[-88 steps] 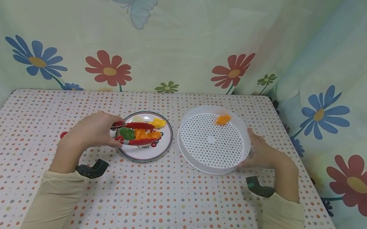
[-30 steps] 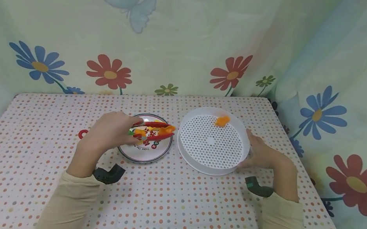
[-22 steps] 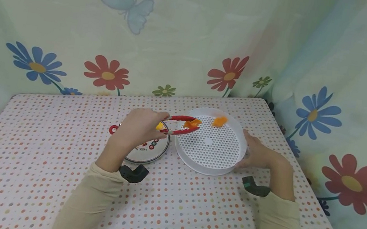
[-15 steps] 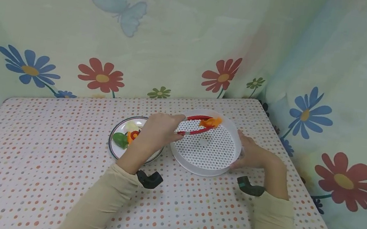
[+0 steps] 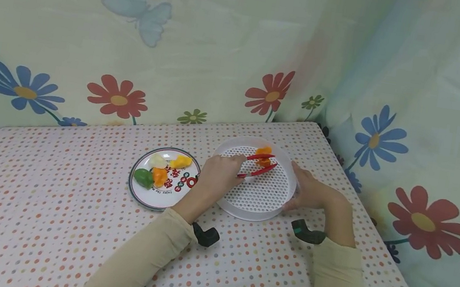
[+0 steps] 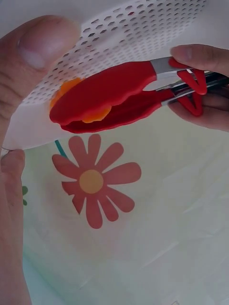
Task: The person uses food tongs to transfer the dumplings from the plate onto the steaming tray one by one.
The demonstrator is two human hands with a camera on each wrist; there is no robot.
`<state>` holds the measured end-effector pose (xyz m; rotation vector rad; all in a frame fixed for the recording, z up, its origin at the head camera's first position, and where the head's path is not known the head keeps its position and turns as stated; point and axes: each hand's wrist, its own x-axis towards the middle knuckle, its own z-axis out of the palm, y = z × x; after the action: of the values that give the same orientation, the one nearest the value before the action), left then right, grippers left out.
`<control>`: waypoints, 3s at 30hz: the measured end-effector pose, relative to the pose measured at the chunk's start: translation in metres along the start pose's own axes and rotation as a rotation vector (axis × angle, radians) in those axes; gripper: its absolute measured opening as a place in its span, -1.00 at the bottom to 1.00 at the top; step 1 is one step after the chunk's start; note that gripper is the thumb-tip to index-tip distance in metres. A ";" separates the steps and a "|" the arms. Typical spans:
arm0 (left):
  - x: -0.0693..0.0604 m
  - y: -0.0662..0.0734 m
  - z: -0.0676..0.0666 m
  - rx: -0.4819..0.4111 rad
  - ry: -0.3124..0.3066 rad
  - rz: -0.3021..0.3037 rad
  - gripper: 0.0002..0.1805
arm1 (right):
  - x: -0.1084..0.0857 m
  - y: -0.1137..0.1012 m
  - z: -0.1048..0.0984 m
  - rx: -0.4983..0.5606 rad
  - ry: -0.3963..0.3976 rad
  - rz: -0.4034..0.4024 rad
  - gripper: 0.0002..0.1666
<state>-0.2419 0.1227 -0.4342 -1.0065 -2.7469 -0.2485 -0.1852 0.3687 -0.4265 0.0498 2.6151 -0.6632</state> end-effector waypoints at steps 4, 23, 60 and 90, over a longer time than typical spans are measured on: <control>0.006 0.002 0.003 -0.012 -0.013 0.009 -0.44 | 0.000 0.001 0.000 -0.007 0.000 -0.008 0.66; 0.015 0.016 0.007 0.031 -0.042 0.052 -0.55 | 0.002 0.001 0.000 -0.007 -0.012 0.015 0.67; -0.015 -0.014 -0.044 -0.174 -0.179 -0.159 0.07 | 0.001 -0.002 0.001 -0.010 -0.013 0.062 0.64; -0.114 -0.177 -0.090 -0.134 -0.267 -0.419 0.06 | 0.008 0.004 0.001 -0.044 -0.003 -0.023 0.63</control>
<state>-0.2604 -0.1014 -0.3912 -0.5067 -3.2055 -0.3905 -0.1914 0.3708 -0.4322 0.0049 2.6298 -0.6123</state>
